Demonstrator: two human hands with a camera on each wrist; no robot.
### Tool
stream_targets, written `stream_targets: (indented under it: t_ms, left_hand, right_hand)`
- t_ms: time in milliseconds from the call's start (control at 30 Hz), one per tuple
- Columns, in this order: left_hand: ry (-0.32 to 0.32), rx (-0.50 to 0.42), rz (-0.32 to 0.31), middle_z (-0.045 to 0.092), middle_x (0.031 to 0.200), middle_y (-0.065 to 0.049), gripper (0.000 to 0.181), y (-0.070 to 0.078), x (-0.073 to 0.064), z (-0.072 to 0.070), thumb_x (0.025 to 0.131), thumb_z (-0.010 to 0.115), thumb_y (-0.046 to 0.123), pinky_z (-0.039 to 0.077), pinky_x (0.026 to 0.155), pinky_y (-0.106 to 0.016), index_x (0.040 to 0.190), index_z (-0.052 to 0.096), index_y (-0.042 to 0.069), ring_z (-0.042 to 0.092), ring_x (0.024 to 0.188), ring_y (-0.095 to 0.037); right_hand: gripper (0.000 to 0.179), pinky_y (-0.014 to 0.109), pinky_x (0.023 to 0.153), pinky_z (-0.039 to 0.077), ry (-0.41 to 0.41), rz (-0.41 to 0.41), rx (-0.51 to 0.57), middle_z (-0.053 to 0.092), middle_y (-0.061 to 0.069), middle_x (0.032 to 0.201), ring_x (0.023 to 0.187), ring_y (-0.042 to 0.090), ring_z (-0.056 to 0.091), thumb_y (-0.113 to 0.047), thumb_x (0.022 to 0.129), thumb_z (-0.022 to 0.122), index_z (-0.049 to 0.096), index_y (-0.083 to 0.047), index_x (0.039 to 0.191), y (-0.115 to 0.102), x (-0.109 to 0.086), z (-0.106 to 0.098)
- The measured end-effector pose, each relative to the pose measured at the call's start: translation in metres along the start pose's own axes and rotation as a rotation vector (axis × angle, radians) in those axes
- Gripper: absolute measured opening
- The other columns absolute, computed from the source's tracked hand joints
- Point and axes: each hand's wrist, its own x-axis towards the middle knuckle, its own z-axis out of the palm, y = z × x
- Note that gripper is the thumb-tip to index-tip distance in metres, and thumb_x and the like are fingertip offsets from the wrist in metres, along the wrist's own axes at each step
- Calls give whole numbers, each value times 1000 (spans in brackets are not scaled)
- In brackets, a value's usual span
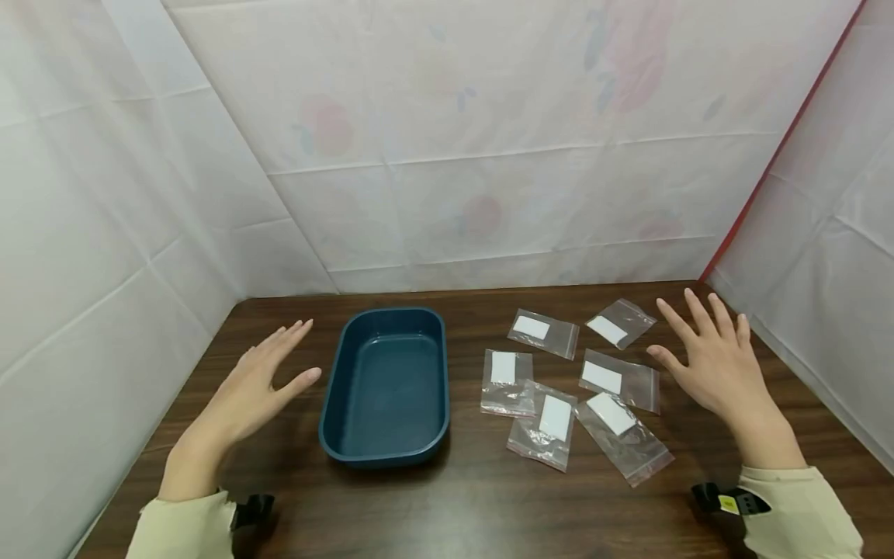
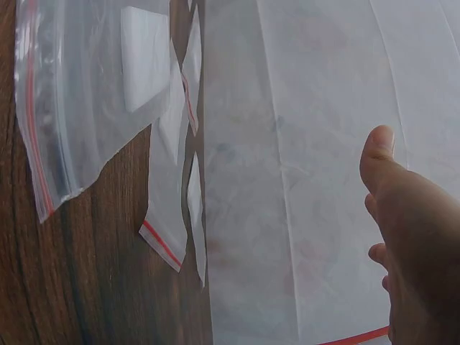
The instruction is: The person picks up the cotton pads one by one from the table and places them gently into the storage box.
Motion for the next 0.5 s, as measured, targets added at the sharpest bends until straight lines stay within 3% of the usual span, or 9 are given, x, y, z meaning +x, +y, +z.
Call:
stream_targets:
  t_ms: [167,267,500]
  left_hand:
    - [-74,-162,-31,15,164,-7,75,-6,-1,4,99,59,45,21,102,-76,158,12,40,13,147,-42]
    - [-113,-234,-55,14,164,-5,75,-8,-1,6,98,60,44,21,101,-77,157,13,43,12,147,-42]
    - [-179,-333,-79,23,162,-10,71,-12,-3,8,97,64,39,21,100,-78,156,27,35,16,146,-45]
  right_hand:
    - [71,68,112,-9,4,-4,0,9,21,163,149,42,-6,-51,102,48,15,-26,160,-1,0,0]
    - [71,68,112,-8,5,-4,-4,9,21,163,149,42,-6,-51,102,48,16,-26,160,-1,0,-1]
    - [71,70,111,-5,1,-9,-13,12,23,162,148,43,-3,-52,102,48,18,-24,160,-1,0,1]
